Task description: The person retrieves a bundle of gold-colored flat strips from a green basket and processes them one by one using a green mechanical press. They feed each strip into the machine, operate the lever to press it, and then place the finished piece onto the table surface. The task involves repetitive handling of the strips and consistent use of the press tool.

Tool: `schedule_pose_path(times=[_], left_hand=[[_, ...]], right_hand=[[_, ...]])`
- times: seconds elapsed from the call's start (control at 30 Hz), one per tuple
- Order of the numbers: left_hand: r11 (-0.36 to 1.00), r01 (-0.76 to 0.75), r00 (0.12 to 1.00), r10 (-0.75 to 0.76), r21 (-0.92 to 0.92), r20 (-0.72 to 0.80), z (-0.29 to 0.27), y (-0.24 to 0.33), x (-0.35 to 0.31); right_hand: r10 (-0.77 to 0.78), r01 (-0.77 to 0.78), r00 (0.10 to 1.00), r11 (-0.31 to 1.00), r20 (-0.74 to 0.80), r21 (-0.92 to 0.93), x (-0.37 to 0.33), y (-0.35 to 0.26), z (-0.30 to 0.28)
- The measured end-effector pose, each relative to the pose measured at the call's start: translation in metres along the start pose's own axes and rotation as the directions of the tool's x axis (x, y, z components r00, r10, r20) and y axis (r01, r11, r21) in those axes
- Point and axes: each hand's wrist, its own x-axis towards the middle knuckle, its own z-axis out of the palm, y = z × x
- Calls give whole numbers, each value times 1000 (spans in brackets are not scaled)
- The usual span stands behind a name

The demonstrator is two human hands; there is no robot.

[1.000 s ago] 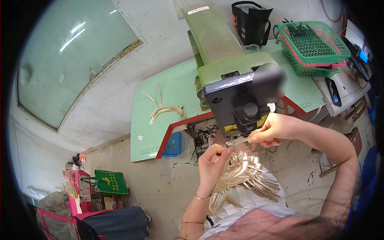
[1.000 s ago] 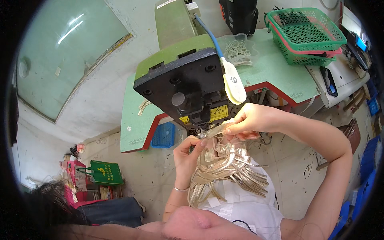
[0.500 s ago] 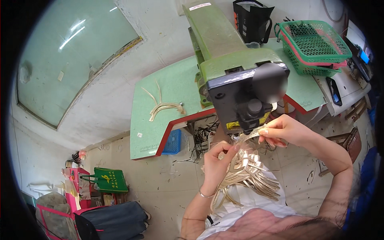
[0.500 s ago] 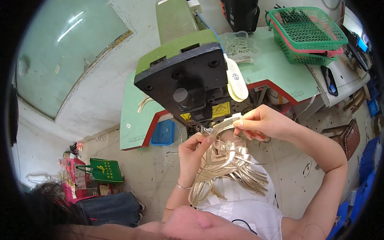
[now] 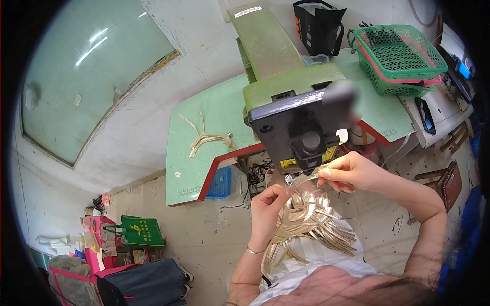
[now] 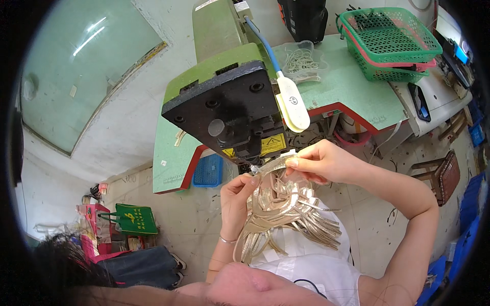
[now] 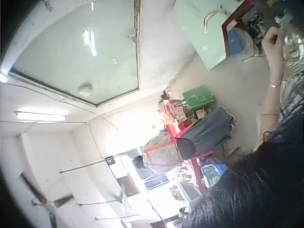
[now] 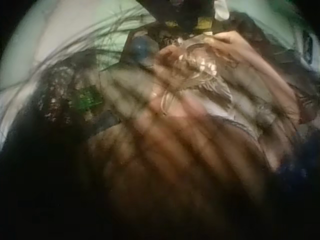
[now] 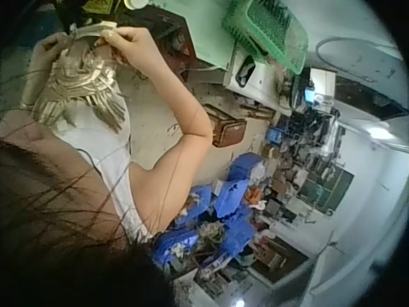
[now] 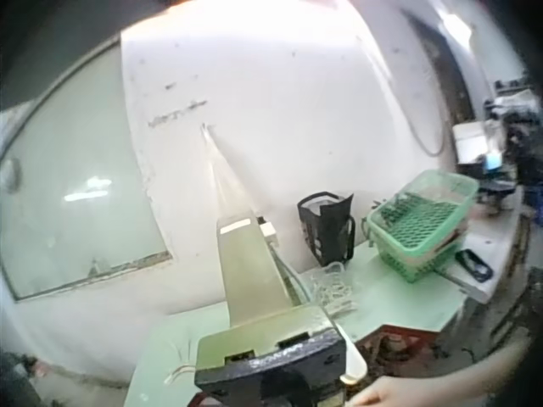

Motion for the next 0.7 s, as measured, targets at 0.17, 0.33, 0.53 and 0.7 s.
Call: schedule_pose_path(times=[0.17,0.33,0.53,0.7], left_hand=[[999,-32,994,31,-5,-102,-9,-14,-14],[998,-41,991,47,52,-125,-29,-19,-24],[896,-148,944,254,419,-212,-125,56,34],[6,-126,788,609,992,96,-176,102,164]], right_hand=[[-36,37,998,999,55,-20,9,2,10],[-111,112,993,993,28,-43,19,7,35],[-32,46,994,989,105,-142,34,48,54],[7,26,994,952,106,-306,39,83,70]])
